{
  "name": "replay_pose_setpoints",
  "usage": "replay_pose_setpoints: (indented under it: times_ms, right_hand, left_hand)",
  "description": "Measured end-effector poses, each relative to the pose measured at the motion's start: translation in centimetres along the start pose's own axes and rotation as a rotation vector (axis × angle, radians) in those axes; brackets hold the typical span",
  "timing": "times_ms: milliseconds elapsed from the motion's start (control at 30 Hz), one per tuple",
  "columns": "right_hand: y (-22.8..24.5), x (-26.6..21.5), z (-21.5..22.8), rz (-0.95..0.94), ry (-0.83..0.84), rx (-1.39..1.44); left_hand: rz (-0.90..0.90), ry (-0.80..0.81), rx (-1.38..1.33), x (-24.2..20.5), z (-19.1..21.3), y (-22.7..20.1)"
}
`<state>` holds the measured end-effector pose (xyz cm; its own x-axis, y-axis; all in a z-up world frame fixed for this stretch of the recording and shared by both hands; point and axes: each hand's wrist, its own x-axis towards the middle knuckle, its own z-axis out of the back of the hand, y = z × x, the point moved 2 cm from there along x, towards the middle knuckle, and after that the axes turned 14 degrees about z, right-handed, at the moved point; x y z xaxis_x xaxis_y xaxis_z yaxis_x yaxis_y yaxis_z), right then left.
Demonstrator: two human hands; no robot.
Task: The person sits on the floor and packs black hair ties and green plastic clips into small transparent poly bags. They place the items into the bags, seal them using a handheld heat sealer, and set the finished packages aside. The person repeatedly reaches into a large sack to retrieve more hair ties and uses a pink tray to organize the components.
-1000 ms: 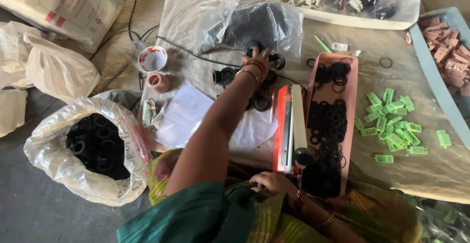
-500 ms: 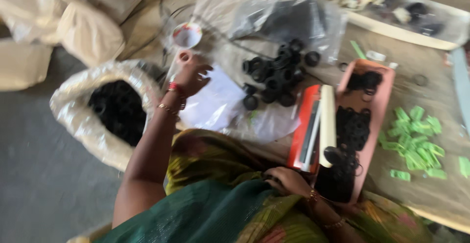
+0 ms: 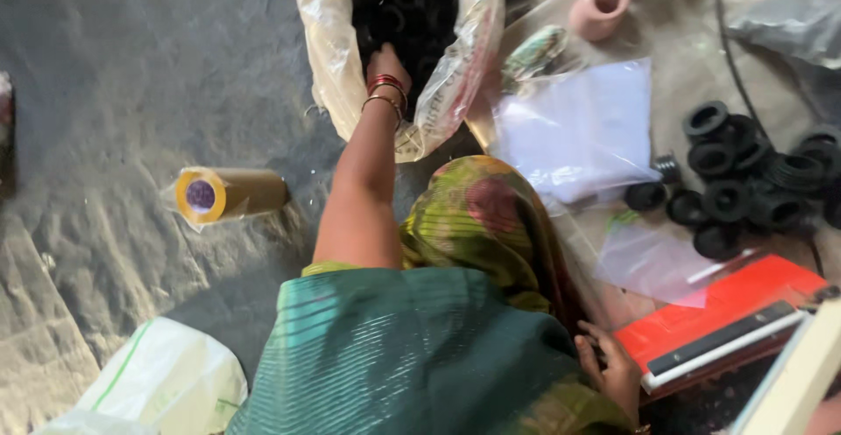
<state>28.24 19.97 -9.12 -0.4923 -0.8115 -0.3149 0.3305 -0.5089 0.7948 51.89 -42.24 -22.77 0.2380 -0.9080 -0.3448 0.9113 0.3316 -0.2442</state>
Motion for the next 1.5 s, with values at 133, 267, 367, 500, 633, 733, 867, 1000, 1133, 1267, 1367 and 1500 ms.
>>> replay_pose_setpoints:
  times_ms: [133, 267, 367, 500, 633, 733, 867, 1000, 1133, 1267, 1367, 1500]
  right_hand:
    - [-1.6, -0.6, -0.6, 0.278, -0.015, -0.075]
    - [-4.1, -0.5, -0.6, 0.341, 0.043, -0.119]
    - [-5.0, -0.6, -0.6, 0.378, 0.061, -0.056]
    - [-5.8, -0.8, -0.9, 0.27, 0.098, -0.009]
    - [-6.5, 0.2, -1.3, 0.264, 0.1, 0.096]
    - [-6.6, -0.4, -1.1, 0.292, 0.112, -0.003]
    - [-6.5, -0.7, -1.2, 0.205, 0.074, 0.049]
    - [-6.0, -0.1, -1.3, 0.194, 0.099, 0.085]
    - [-5.5, 0.0, -1.3, 0.206, 0.109, 0.049]
    - [-5.4, -0.1, -1.0, 0.22, 0.114, 0.039]
    - [-5.4, -0.1, -1.0, 0.209, 0.093, 0.014]
    - [-5.3, -0.5, -1.2, 0.23, 0.035, -0.07]
  left_hand:
    - [0.131, 0.312, 0.094, -1.2, -1.5, 0.9]
    - [0.146, 0.288, 0.271, -2.0, -3.0, 0.3]
    - [0.178, 0.292, 0.101, -1.4, -5.1, 1.3]
    - [-0.007, 0.128, -0.26, 0.8, -7.1, 2.6]
    - [0.11, 0.158, -0.132, 1.6, -8.2, 2.3]
    - [0.253, 0.153, -0.082, 0.8, -7.6, 0.9]
    - [0.115, 0.185, 0.08, -0.8, -5.9, -0.3]
    - [0.093, 0.177, 0.053, -2.0, -5.6, -0.1]
    - [0.166, 0.153, 0.003, -1.2, -6.2, 0.2]
    - [0.054, 0.109, 0.029, 0.4, -7.9, 1.1]
    - [0.014, 0.025, -0.074, 1.4, -9.3, 2.4]
    - [-0.086, -0.17, -0.511, 2.2, -9.3, 3.9]
